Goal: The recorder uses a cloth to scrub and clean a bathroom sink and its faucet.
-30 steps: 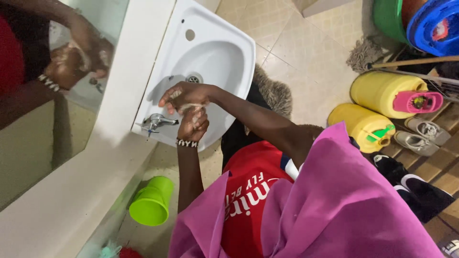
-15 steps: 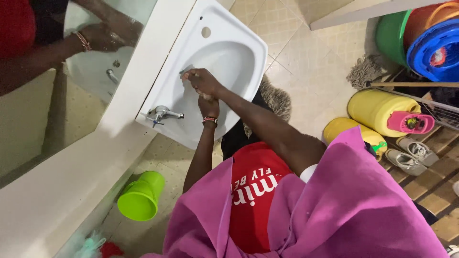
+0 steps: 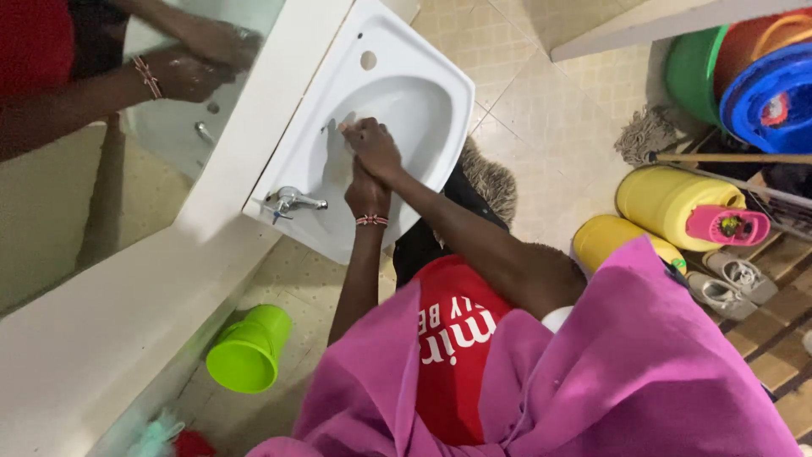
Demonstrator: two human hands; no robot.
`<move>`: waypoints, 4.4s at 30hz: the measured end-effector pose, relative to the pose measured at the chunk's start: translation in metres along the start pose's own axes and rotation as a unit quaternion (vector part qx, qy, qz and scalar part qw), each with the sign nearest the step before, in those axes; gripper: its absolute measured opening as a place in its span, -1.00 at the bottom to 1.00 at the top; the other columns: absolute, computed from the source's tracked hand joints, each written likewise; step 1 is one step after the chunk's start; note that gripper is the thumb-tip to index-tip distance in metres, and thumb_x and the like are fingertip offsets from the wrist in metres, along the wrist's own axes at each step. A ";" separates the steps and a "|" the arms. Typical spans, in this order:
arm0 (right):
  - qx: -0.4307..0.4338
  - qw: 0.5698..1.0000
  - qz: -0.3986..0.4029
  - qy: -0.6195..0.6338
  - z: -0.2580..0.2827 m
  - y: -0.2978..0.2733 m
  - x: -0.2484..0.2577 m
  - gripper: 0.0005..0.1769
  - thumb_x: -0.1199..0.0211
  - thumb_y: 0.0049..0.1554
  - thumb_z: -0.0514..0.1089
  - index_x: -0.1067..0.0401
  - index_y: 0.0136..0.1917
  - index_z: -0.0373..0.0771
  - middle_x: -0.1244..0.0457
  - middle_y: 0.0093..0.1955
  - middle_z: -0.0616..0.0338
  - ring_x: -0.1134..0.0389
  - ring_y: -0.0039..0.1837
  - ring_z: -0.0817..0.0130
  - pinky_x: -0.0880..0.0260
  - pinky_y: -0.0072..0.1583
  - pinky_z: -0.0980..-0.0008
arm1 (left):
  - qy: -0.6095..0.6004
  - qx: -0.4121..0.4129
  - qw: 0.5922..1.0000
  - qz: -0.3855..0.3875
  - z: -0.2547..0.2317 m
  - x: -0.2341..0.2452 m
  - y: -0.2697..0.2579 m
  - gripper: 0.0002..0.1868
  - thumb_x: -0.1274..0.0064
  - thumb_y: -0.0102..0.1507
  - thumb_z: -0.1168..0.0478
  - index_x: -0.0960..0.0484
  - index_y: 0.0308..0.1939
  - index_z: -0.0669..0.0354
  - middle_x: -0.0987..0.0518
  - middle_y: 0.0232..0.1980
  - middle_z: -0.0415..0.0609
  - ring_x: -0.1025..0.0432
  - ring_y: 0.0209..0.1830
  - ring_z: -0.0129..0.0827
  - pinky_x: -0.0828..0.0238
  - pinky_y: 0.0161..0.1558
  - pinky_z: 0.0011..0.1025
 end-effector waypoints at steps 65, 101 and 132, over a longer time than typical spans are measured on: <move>-0.056 0.985 0.123 0.110 0.004 -0.057 0.039 -0.42 -0.27 0.27 0.07 -0.27 0.35 -0.38 -0.37 -0.03 0.10 -0.42 -0.10 0.46 -0.51 -0.09 0.44 | -0.053 0.036 0.994 0.092 0.048 0.009 -0.038 -0.49 -0.28 0.17 -0.06 -0.49 0.01 0.15 -0.67 -0.24 0.13 -0.59 -0.28 0.02 -0.51 -0.29 -0.09; 0.267 0.920 0.285 0.024 0.173 -0.114 0.110 -0.75 -0.29 0.32 -0.10 -0.29 0.07 -0.26 -0.32 -0.08 0.13 -0.40 -0.05 0.52 -0.43 0.01 0.42 | -0.424 0.157 0.864 -0.221 0.076 0.157 -0.096 -0.67 -0.27 0.37 0.12 -0.63 0.05 0.32 -0.66 -0.12 0.07 -0.53 -0.27 -0.31 -0.54 -0.21 -0.35; 0.575 0.764 0.116 -0.269 0.315 -0.065 0.241 -0.76 -0.39 0.26 -0.25 -0.57 0.21 -0.22 -0.38 0.01 0.09 -0.42 -0.11 0.27 -0.44 -0.10 0.29 | -0.461 0.164 0.718 -0.496 0.055 0.006 -0.094 -0.71 -0.01 0.59 0.14 -0.63 -0.13 0.27 -0.45 -0.29 -0.08 -0.32 -0.28 -0.41 -0.34 -0.17 -0.35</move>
Point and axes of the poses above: each hand's wrist, its own y-axis towards the middle knuckle, its own x-axis out of the back of the hand, z = x × y, the point moved 9 cm from there along y, towards the middle knuckle
